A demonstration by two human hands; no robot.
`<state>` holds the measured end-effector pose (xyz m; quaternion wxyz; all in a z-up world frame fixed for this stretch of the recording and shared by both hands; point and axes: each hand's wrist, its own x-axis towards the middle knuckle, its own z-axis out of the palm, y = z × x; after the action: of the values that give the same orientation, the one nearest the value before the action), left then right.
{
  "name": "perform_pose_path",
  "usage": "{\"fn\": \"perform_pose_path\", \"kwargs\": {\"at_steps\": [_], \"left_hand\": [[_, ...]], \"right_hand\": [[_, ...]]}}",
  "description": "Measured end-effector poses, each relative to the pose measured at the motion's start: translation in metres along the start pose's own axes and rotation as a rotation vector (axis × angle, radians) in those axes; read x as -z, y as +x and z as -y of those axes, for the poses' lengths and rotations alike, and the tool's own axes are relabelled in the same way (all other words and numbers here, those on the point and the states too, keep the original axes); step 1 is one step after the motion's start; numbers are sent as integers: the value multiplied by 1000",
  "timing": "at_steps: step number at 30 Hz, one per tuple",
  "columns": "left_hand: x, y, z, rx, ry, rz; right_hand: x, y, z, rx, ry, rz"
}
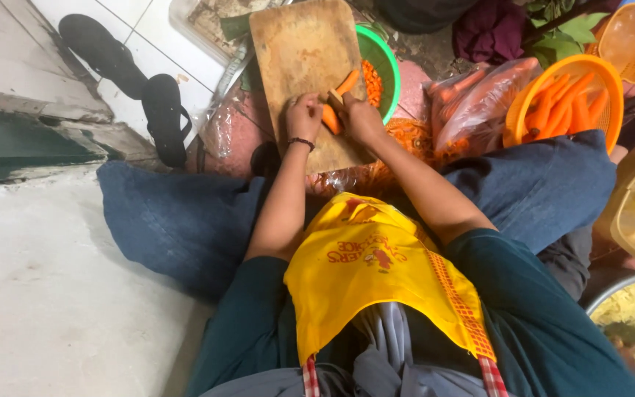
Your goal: The recorder is dicing carrots on a wooden cutting board while sitting on the floor.
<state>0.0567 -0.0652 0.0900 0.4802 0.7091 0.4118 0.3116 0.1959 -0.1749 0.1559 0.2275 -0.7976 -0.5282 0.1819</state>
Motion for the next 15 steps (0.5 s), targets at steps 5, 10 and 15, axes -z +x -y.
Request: {"fn": "perform_pose_path", "kwargs": {"at_steps": [5,10,15], "left_hand": [[-35,-1,28,133,-148,-20],[-30,-4,-4,219,22,-48],[-35,0,-4,152,5,-111]], "right_hand": [[7,2,5,11,-15,-23],[20,7,9,-25,-50,-29],[25,10,21,51,-59,-42]]}}
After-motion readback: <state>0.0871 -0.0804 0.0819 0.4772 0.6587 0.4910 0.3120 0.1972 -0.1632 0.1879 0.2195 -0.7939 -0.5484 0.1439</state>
